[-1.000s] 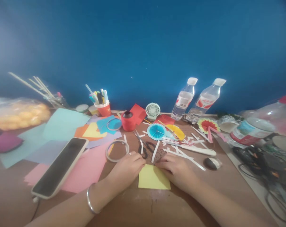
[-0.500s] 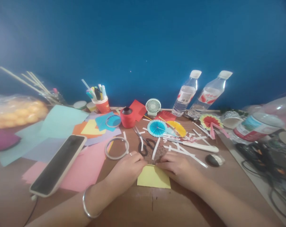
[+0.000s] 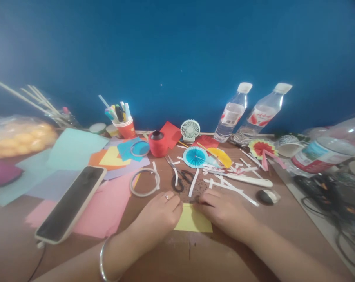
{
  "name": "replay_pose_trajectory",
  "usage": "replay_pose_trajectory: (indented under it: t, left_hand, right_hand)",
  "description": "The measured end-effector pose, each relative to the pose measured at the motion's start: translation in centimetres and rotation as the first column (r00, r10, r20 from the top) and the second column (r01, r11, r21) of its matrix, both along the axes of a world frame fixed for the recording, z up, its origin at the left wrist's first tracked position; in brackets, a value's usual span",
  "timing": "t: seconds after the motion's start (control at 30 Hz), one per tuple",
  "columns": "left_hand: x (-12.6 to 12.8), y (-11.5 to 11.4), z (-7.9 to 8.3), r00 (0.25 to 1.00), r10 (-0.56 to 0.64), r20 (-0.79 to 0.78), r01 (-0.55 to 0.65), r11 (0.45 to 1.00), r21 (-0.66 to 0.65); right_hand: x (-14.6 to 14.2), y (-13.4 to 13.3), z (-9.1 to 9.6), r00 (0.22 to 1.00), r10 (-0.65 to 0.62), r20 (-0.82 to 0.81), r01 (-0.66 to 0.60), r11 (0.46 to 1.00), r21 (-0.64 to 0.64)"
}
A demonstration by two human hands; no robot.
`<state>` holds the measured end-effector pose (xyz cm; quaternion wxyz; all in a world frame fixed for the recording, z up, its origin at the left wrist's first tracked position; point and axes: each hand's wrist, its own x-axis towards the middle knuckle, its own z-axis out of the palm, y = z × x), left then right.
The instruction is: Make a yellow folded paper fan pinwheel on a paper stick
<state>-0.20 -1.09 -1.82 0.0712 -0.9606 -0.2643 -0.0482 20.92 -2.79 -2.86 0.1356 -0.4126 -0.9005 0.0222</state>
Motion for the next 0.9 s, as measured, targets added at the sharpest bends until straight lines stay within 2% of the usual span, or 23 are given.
replay_pose_trajectory:
  t: [0.17,0.27,0.4,0.5,0.63,0.9]
  left_hand:
    - [0.1,-0.1,0.2,0.999,0.003,-0.053,-0.002,1.0,0.009]
    - [0.1,-0.8,0.1,0.995,0.027,-0.093,-0.028,1.0,-0.002]
    - [0.3,-2.7,-0.4,0.986,0.138,-0.096,-0.138,0.99,0.01]
    - [0.6,-4.0,-0.6,0.959,0.274,-0.075,-0.27,0.961,0.057]
    - [0.7,-4.6,-0.2,0.901,0.415,-0.13,-0.413,0.91,0.038]
    - [0.6,-4.6,-0.1,0.88,0.445,-0.163,-0.446,0.894,0.035]
  right_hand:
    - [-0.1,-0.1,-0.3,0.998,0.042,0.04,-0.044,0.998,0.048]
    - [-0.2,-0.1,-0.4,1.0,0.025,0.012,-0.026,0.997,0.069]
    - [-0.1,-0.1,-0.5,0.999,0.003,-0.032,-0.001,0.999,0.046]
    - [-0.1,-0.1,-0.5,0.999,0.03,-0.037,-0.029,0.999,0.043]
    - [-0.1,-0.2,-0.5,0.999,0.015,-0.039,-0.013,0.998,0.061]
    - [-0.2,-0.2,-0.5,0.999,0.011,-0.031,-0.009,0.998,0.067]
